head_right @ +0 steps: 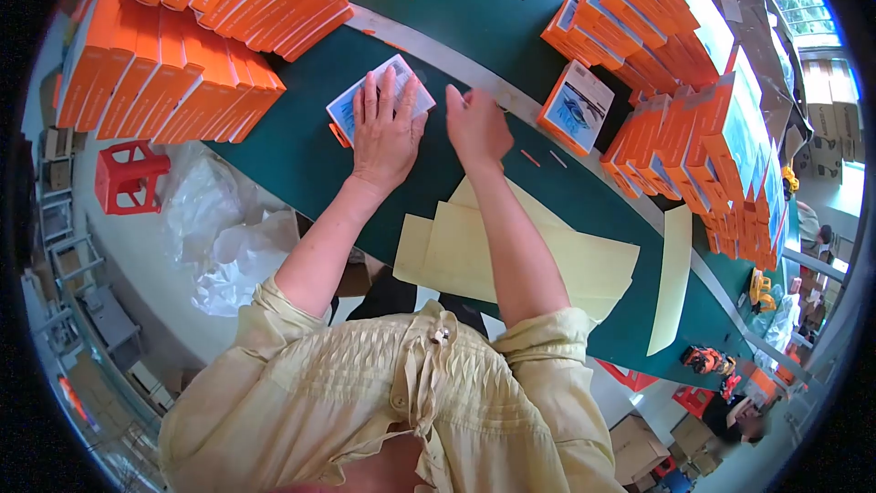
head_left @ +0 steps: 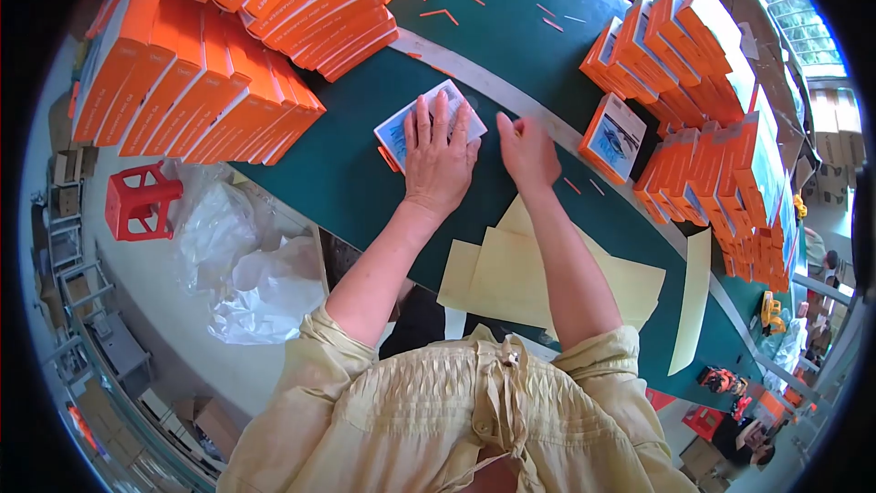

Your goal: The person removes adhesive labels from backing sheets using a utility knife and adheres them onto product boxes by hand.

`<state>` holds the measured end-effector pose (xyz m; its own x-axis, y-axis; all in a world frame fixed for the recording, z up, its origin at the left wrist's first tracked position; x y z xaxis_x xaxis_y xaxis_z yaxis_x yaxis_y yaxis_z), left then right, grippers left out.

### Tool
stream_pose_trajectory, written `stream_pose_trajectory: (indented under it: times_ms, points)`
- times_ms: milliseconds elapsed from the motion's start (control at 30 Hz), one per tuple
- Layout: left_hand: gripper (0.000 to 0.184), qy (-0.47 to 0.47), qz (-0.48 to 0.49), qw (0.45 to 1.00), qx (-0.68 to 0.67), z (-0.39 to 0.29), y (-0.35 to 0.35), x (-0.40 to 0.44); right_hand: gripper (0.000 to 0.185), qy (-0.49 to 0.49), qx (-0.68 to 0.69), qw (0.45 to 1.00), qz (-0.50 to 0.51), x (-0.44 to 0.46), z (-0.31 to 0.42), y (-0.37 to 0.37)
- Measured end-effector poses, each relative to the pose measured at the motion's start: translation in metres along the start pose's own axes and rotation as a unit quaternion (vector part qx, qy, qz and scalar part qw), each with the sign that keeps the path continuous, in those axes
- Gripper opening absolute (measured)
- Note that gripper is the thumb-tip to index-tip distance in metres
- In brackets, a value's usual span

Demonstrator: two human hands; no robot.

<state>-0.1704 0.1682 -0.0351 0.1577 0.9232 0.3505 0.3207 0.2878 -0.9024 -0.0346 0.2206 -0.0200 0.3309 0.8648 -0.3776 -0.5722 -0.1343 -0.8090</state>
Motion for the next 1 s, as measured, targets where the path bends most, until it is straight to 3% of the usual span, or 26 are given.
stream_pose_trajectory:
  times_ms: [100,200,300,400,500,600,633,767,867,967,1000]
  points:
    - [0.057,0.028,0.025,0.999,0.037,0.003,-0.01,0.007,0.041,-0.052,0.039,0.998,-0.009,-0.01,-0.022,-0.027]
    - [0.061,0.032,0.143,0.988,0.053,0.012,-0.036,0.029,0.038,-0.081,0.053,0.995,0.033,-0.044,-0.042,-0.063]
    - [0.061,0.037,0.199,0.979,0.021,0.022,-0.032,0.044,0.035,-0.097,0.047,0.992,0.068,-0.086,-0.074,-0.079]
    - [0.056,0.06,0.205,0.976,0.045,0.02,-0.025,0.053,0.034,-0.048,0.149,0.976,0.152,-0.121,-0.124,-0.077]
    - [0.055,0.036,0.244,0.968,0.044,0.009,-0.03,0.063,0.026,0.088,0.332,0.891,0.295,-0.153,-0.166,-0.081]
    - [0.057,0.031,0.148,0.986,-0.07,-0.051,-0.038,0.088,0.021,0.164,0.461,0.794,0.36,-0.179,-0.201,-0.087]
    - [0.062,0.021,0.152,0.983,-0.103,-0.082,-0.046,0.103,0.021,0.162,0.459,0.788,0.377,-0.181,-0.214,-0.088]
    - [0.073,-0.002,0.216,0.973,-0.083,-0.17,-0.028,0.16,0.022,0.161,0.474,0.796,0.34,-0.193,-0.239,-0.113]
    - [0.076,0.008,0.104,0.993,-0.059,-0.184,0.037,0.171,0.023,0.168,0.463,0.819,0.294,-0.192,-0.259,-0.125]
    - [0.068,0.006,0.092,0.994,-0.061,-0.176,0.05,0.163,0.025,0.138,0.448,0.854,0.225,-0.195,-0.289,-0.127]
    - [0.064,0.023,0.029,0.994,-0.105,-0.167,0.046,0.157,0.023,0.147,0.437,0.865,0.199,-0.194,-0.304,-0.13]
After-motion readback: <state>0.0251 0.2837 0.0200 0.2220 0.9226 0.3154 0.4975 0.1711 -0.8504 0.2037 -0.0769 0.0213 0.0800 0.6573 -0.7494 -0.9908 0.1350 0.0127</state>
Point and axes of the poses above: each hand's wrist, its own x-axis towards the middle knuckle, its own y-axis out of the palm, z = x × y, the point moved 2 cm from there along x, towards the middle knuckle, and after that the axes turned 9 degrees about y, right-handed, at the moved point
